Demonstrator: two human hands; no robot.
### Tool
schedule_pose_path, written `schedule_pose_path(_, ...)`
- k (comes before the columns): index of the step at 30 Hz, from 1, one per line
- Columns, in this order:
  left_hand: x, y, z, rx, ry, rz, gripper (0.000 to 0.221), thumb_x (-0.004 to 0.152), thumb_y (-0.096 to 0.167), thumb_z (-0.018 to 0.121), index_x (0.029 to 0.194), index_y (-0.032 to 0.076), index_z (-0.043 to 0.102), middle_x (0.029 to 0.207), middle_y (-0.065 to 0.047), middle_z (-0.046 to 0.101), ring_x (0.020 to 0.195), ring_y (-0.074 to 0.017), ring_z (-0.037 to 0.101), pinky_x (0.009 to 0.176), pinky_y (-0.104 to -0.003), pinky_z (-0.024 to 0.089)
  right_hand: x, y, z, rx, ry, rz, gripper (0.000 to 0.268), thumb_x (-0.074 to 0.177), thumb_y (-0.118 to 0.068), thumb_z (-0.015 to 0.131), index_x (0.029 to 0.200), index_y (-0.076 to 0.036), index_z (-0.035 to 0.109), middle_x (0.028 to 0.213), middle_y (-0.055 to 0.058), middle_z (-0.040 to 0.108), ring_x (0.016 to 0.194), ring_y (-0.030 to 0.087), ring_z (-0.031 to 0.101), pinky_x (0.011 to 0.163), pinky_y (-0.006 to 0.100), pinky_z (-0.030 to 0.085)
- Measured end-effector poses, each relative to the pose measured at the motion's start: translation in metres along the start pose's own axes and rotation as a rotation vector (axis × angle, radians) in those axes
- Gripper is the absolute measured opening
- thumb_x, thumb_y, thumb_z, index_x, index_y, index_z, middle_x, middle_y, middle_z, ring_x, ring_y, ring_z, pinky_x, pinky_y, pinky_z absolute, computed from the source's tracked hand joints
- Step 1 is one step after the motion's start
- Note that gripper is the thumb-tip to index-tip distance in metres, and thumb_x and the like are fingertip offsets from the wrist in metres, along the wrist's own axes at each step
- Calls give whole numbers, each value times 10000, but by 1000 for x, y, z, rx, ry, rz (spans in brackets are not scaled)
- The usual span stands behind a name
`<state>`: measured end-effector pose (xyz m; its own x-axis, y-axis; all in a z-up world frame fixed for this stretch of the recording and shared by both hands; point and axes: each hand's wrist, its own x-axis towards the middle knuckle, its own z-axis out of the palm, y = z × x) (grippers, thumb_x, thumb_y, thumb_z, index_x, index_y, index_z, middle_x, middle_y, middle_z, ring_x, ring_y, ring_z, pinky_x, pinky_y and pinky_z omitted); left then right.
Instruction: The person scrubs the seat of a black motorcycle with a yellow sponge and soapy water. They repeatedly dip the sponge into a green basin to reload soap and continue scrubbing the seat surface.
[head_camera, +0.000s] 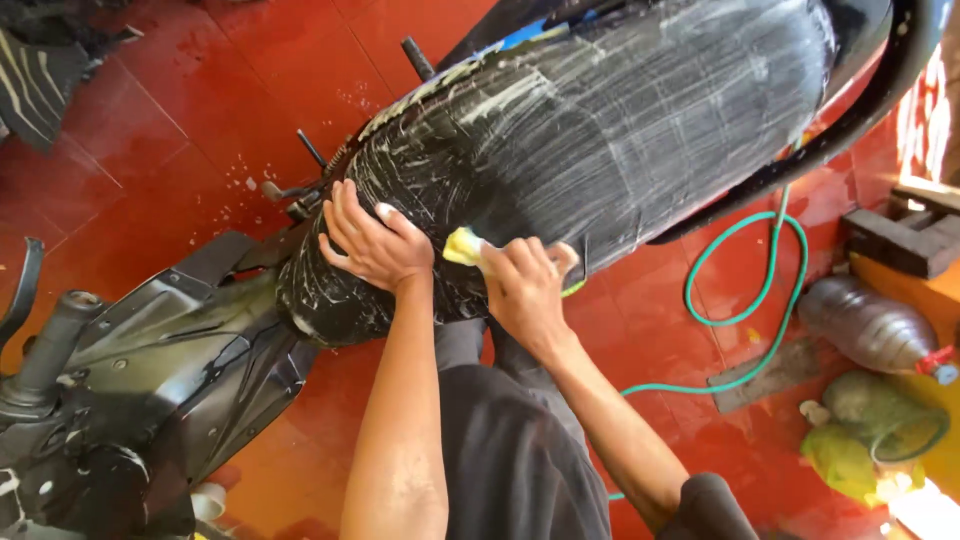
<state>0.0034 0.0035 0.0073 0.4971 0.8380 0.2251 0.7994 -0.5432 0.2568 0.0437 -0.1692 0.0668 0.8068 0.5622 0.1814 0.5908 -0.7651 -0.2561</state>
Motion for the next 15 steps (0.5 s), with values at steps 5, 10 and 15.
schedule_pose_path(5, -2, -2, 6, -4, -2, -7, 457, 999, 319, 341, 1363, 155, 563, 1385, -10, 603, 1335, -258, 543, 1132, -505, 270, 2, 150, 17, -62, 129, 7, 121, 983, -59, 535, 863, -72, 550, 807, 151, 535, 788, 400, 475, 953, 644, 353)
schedule_pose_path(10, -4, -4, 4, 2, 3, 9, 462, 1019, 337, 323, 1365, 149, 565, 1398, -11, 594, 1344, -249, 531, 1143, -490, 261, 61, 339, -26, -83, 723, 137, 210, 880, -4, 809, 1090, -3, 813, 915, 178, 788, 735, 370, 791, 724, 353, 584)
schedule_pose_path(15, -1, 2, 2, -28, -9, -15, 471, 1014, 345, 323, 1376, 153, 557, 1405, -7, 587, 1353, -248, 525, 1148, -491, 267, 43, 214, 17, -228, 598, 190, 185, 937, -109, 709, 1101, -24, 711, 989, 197, 712, 929, 403, 681, 920, 443, 426)
